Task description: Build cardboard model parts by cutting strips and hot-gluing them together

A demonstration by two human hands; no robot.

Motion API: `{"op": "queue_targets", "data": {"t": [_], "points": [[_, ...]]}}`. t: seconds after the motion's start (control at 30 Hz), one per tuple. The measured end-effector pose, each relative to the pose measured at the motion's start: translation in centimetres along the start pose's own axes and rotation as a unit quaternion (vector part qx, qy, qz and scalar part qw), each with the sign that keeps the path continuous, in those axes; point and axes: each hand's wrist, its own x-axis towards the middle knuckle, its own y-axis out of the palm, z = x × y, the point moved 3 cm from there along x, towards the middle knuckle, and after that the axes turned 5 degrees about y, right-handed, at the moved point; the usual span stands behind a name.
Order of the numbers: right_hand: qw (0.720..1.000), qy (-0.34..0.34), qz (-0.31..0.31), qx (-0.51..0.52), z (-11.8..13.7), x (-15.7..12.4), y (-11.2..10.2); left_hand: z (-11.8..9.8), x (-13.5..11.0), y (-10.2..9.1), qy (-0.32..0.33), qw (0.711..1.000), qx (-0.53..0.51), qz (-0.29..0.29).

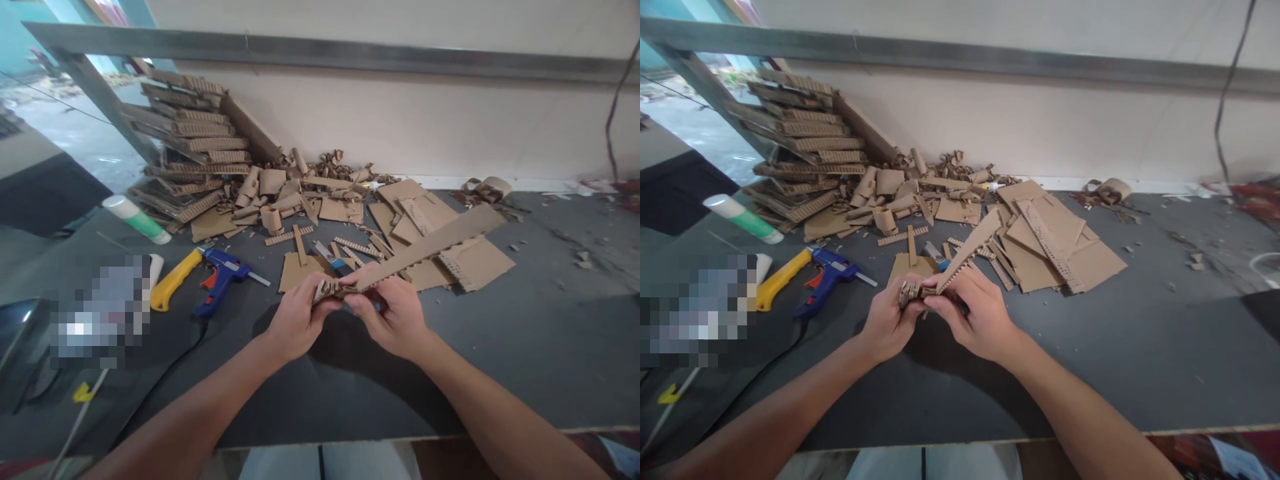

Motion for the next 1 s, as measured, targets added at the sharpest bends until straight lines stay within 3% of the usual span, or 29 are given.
{"op": "queue_targets", "data": {"t": [0.17,0.33,0.57,0.8,1.0], "points": [[1.0,-0.014,-0.011,-0.006,0.0,-0.2,0.2,0.1,-0.2,0.1,0.029,0.999,0.01,-0.023],[0.999,-0.018,-0.009,-0.024,0.4,0.0,0.3,0.4,-0.7,0.0,-0.003,0.998,0.045,-0.05],[0.999,-0.009,-0.023,0.044,0.7,0.2,0.5,0.0,-0.8,0.1,0.013,0.997,0.049,-0.066],[0.999,0.016,-0.036,-0.012,1.3,1.2,0.6,0.3,-1.0,-0.2,0.02,0.988,0.098,-0.122],[0.999,-0.012,-0.015,-0.028,1.7,2.5,0.9,0.2,-0.8,-0.5,0.032,0.988,0.123,-0.09]]}}
